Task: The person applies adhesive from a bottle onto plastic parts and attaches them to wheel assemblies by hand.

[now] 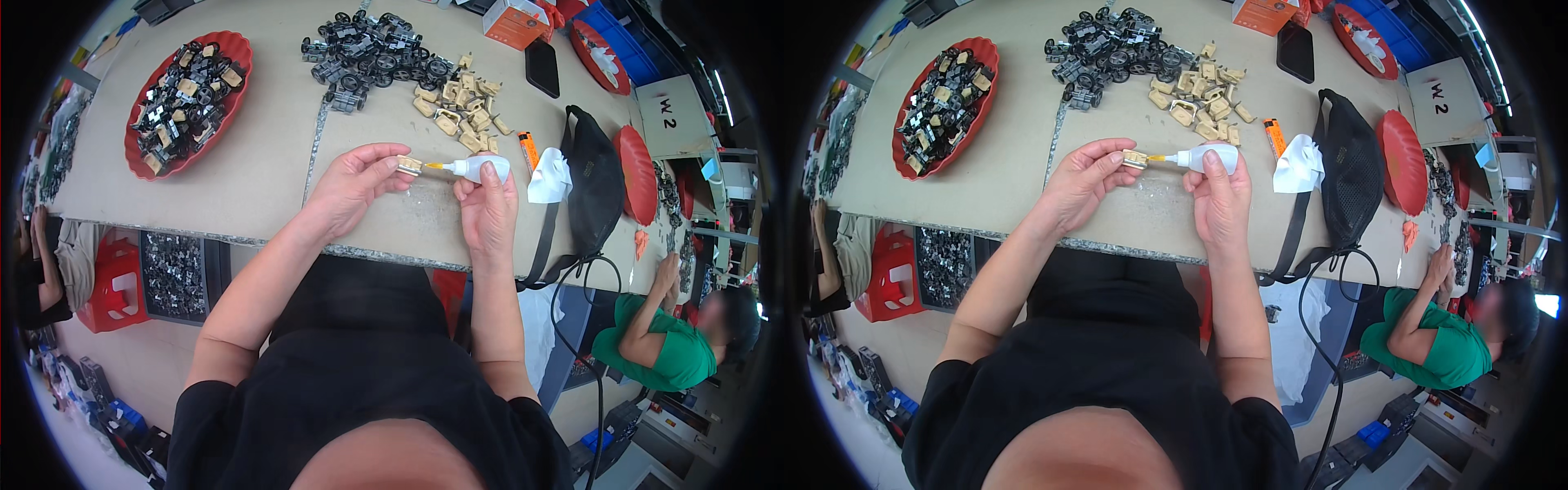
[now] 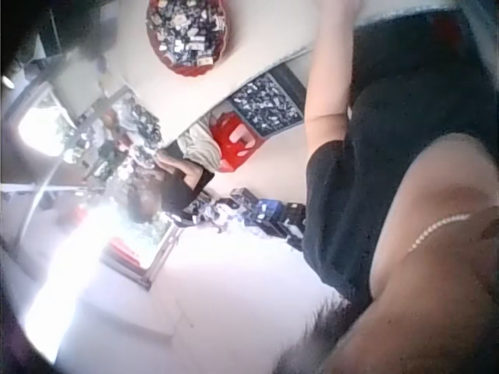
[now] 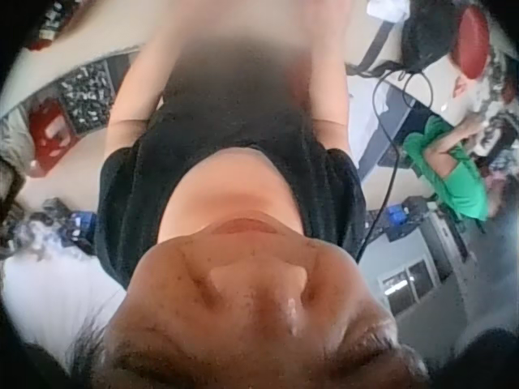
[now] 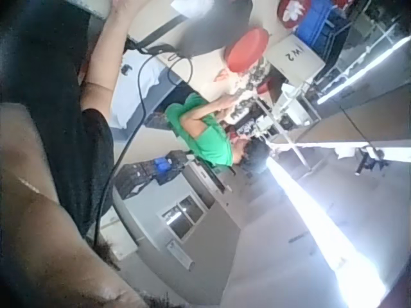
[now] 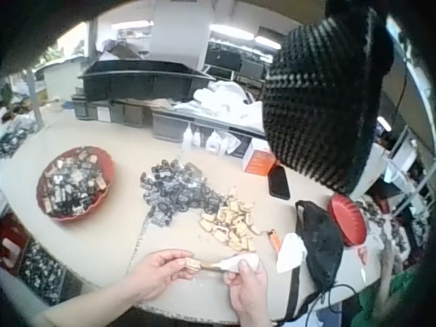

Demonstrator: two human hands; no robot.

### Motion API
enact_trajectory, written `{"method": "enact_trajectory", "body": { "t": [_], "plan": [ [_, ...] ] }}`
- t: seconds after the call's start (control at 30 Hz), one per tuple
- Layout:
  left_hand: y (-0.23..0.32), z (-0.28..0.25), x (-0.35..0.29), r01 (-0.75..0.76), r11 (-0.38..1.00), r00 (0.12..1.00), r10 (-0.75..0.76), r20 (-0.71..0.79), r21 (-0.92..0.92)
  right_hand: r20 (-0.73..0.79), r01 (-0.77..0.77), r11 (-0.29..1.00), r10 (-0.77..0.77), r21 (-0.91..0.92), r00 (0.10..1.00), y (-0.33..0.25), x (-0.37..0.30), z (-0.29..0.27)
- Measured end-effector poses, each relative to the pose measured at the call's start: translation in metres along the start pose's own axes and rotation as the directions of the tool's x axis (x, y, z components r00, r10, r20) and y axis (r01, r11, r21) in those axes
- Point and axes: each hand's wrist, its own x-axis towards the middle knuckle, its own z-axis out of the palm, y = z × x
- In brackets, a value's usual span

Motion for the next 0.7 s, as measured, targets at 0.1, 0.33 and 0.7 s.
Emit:
{"method": "enact_trajectory", "body": {
  "t": [0.1, 0.33, 0.7],
  "plan": [
    [-0.001, 0.002, 0.0, -0.017, 1.0, 1.0, 0.016, 0.017, 0.025, 0.0, 0.044, 0.997, -0.045, -0.063, 0.999, 0.001, -0.001, 0.001],
    [-0.006, 0.0, -0.003, -0.099, 0.974, 0.994, 0.089, 0.057, 0.202, 0.066, 0.163, 0.976, -0.155, -0.144, 0.986, 0.003, -0.004, 0.003],
    [-0.009, 0.002, -0.004, -0.138, 0.951, 0.99, 0.137, 0.021, 0.277, 0.214, 0.374, 0.803, -0.309, -0.463, 0.927, 0.005, -0.012, 0.004]
  ]
}}
